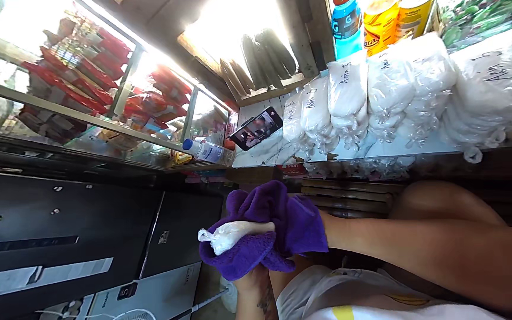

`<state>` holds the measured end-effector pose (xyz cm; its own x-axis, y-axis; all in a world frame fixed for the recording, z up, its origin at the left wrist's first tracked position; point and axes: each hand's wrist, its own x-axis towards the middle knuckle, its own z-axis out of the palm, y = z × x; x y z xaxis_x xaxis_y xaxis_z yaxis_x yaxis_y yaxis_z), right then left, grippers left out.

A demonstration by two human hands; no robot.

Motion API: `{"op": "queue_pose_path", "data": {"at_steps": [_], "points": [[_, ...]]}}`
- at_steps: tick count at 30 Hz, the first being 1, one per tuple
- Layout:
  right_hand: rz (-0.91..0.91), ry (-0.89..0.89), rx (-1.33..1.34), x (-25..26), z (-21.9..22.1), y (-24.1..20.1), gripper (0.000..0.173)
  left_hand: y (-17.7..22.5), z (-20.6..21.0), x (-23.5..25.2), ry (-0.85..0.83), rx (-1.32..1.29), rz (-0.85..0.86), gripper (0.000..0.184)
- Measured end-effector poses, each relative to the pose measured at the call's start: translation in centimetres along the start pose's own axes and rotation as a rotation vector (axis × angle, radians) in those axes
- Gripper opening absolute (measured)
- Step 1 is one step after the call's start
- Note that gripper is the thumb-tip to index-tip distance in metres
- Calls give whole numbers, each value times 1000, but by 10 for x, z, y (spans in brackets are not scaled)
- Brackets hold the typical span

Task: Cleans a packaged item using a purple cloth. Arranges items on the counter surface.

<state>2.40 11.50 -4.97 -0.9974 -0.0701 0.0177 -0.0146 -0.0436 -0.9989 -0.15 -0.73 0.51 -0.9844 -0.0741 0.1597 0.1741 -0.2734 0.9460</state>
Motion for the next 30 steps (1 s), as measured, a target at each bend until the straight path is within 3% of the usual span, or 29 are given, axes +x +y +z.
{"op": "queue_pose_path", "data": {"at_steps": [3,5,7,10,13,16,18,20,22,24,25,27,30], "points": [[-68,5,-153,0,-1,0,31,-10,-18,4,-188,-105,78,35],[-110,1,-275,0,1,-4,30,-2,-3,2,-86,-45,45,42],[-112,0,-230,0,2,-2,30,2,6,0,-45,-16,61,42],[-42,-82,-191,-5,-6,-13,32,-10,-17,7,-318,-89,163,37],[129,-209,-216,-12,-23,-49,37,5,8,-2,-41,-1,-10,44],[-78,-30,-158,-4,-3,-7,32,6,6,-4,-73,-19,-32,46],[-179,-2,-277,2,4,7,30,4,4,-1,-48,-18,-21,50],[-132,-49,-344,5,2,3,32,4,3,1,-2,-11,-35,50],[31,-175,-348,3,-9,-20,40,4,5,1,31,12,-54,46],[107,-223,-323,0,-14,-33,44,-13,-20,9,-88,-59,21,28],[93,-188,-290,-2,-13,-31,43,-29,-44,20,-193,-130,63,8],[1,-90,-228,-3,-7,-13,39,-36,-59,30,-256,-125,58,19],[-8,-69,-204,-7,-8,-14,37,-27,-49,26,-219,-121,6,17]]}}
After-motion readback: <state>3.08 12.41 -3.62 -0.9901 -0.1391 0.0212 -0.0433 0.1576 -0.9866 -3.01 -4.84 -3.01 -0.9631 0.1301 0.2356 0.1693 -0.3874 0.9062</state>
